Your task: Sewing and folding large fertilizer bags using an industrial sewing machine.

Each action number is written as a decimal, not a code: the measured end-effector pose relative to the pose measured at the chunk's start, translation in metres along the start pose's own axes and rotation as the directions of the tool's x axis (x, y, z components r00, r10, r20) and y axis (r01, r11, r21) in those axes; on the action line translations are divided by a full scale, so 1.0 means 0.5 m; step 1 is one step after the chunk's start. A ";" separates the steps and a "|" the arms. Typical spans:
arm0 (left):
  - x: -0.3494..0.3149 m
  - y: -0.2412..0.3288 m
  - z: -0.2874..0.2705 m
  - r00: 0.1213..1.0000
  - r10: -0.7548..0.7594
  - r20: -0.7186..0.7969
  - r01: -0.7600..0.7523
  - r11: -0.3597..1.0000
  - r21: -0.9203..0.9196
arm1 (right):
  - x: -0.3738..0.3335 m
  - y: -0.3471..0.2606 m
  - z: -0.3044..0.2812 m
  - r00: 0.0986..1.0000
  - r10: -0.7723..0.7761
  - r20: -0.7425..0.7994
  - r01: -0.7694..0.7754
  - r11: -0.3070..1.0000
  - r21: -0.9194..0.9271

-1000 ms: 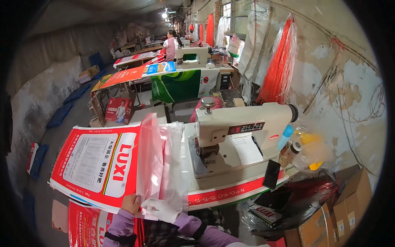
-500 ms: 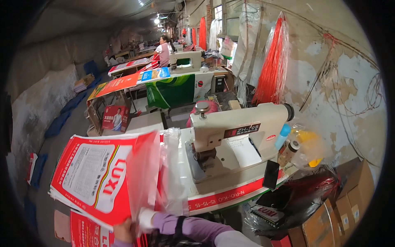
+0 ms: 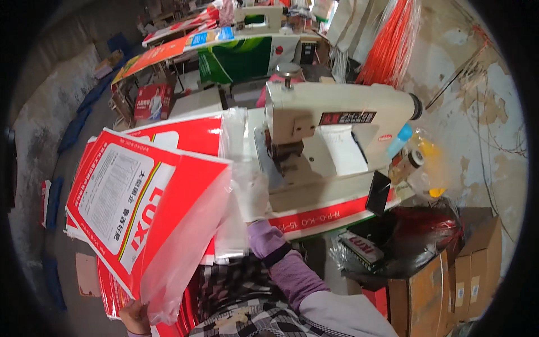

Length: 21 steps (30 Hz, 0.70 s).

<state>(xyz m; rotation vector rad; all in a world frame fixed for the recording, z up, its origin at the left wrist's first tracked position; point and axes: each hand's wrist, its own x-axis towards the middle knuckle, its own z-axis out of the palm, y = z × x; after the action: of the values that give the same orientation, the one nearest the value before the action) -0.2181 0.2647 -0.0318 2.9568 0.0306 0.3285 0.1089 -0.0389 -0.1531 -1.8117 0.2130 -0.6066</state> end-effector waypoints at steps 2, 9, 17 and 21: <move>0.020 0.018 0.005 0.998 -0.004 -0.070 0.000 0.999 -0.055 | -0.004 -0.025 -0.029 0.968 -0.173 -0.182 0.153 0.981 -0.121; 0.033 -0.015 0.013 0.951 -0.098 -0.292 0.086 0.995 -0.052 | 0.049 0.038 -0.023 0.846 -0.120 0.519 0.046 0.987 0.153; -0.023 -0.041 0.007 0.996 0.062 -0.069 -0.066 0.996 -0.060 | 0.111 -0.042 -0.012 0.733 -0.256 0.630 0.630 0.605 -0.487; -0.027 -0.187 0.061 0.994 -0.046 -0.097 0.037 0.995 -0.096 | 0.077 -0.126 0.018 0.209 -0.758 0.617 0.968 0.248 -0.023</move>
<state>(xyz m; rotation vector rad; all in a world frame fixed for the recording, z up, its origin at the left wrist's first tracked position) -0.2246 0.3516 -0.0798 2.8405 0.0869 0.4578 0.1364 -0.0275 -0.0850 -2.3547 -1.3491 -0.8966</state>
